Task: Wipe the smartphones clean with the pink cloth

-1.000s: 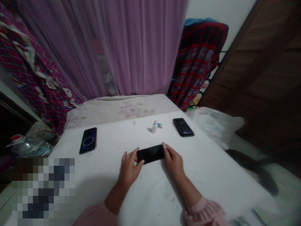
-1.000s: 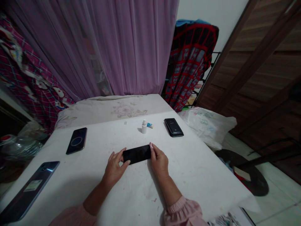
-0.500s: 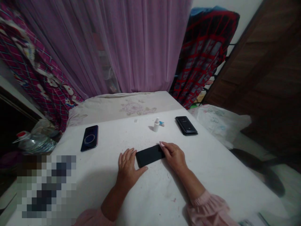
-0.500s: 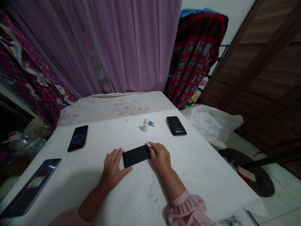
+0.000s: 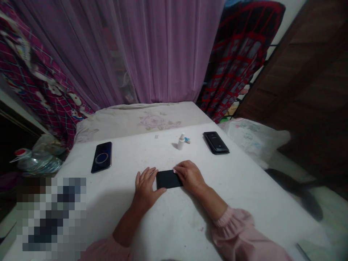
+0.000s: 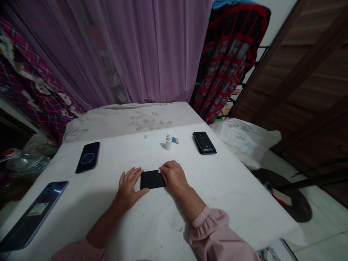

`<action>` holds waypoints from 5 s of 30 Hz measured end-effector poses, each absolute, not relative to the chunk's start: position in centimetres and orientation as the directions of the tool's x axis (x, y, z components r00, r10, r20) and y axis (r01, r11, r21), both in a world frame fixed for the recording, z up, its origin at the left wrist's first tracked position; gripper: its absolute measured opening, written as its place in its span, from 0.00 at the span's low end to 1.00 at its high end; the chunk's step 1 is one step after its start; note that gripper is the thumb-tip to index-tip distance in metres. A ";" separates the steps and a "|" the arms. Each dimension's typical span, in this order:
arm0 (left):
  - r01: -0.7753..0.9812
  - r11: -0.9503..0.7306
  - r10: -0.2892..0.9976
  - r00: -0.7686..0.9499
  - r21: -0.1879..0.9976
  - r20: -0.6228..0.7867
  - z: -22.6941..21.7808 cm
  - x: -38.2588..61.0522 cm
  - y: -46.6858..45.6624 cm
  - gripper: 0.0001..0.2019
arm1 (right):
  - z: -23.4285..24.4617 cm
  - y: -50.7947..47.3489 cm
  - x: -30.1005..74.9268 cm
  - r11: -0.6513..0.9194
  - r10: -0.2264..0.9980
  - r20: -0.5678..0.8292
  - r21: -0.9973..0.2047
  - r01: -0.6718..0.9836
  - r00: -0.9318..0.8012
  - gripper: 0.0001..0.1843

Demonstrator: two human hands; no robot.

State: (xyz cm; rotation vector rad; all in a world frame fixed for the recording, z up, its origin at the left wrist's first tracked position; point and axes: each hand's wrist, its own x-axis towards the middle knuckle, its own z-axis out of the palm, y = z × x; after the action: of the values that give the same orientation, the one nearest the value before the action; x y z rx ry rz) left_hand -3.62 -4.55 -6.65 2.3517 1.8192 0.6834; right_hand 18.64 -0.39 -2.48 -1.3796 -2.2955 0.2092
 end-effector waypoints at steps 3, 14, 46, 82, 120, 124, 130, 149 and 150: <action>0.896 -0.289 0.936 0.192 0.336 0.294 -6.7 -3.4 -4.6 0.30 | -2.6 -0.3 16.6 0.503 0.861 0.273 -0.344 0.793 -0.428 0.09; 0.890 -0.330 0.919 0.226 0.315 0.324 -7.8 -4.2 -4.3 0.31 | -1.9 -0.1 13.5 0.454 0.891 0.185 -0.418 0.787 -0.415 0.09; 0.891 -0.282 0.942 0.185 0.357 0.282 -6.0 -3.0 -4.8 0.29 | -2.5 0.2 22.2 0.320 0.947 0.172 -0.412 0.853 -0.272 0.09; 0.861 -0.370 0.888 0.217 0.349 0.406 -4.7 0.0 -6.1 0.23 | -3.1 1.0 19.1 0.215 0.965 0.234 -0.464 0.859 -0.115 0.11; 0.680 -0.694 0.694 0.719 0.238 -0.031 -0.3 -1.1 2.2 0.44 | -5.0 -0.7 20.5 0.124 0.962 0.199 -0.929 0.348 0.189 0.18; 0.715 -0.664 0.733 0.680 0.219 0.002 -0.3 0.2 2.4 0.44 | -5.4 -0.5 20.7 0.114 0.956 0.187 -0.947 0.299 0.227 0.19; 0.955 -0.263 0.954 0.235 0.139 0.185 -1.4 1.1 -1.4 0.34 | -5.8 -0.4 21.3 0.098 0.933 0.177 -0.962 0.254 0.314 0.21; 0.885 -0.352 0.895 0.223 0.304 0.388 -5.2 -3.5 -5.6 0.36 | -4.6 -1.6 19.7 0.399 0.865 0.476 -0.464 0.791 -0.157 0.12; 0.892 -0.340 0.895 0.211 0.297 0.393 -5.3 -3.4 -5.6 0.36 | -4.7 -1.5 19.8 0.388 0.869 0.471 -0.457 0.801 -0.153 0.12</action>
State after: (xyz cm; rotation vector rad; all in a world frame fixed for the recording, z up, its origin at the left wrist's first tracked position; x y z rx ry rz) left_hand -3.36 -5.60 -5.28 2.4399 1.8007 0.7985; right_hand 19.78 -1.49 -4.66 -1.4295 -1.9658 0.1283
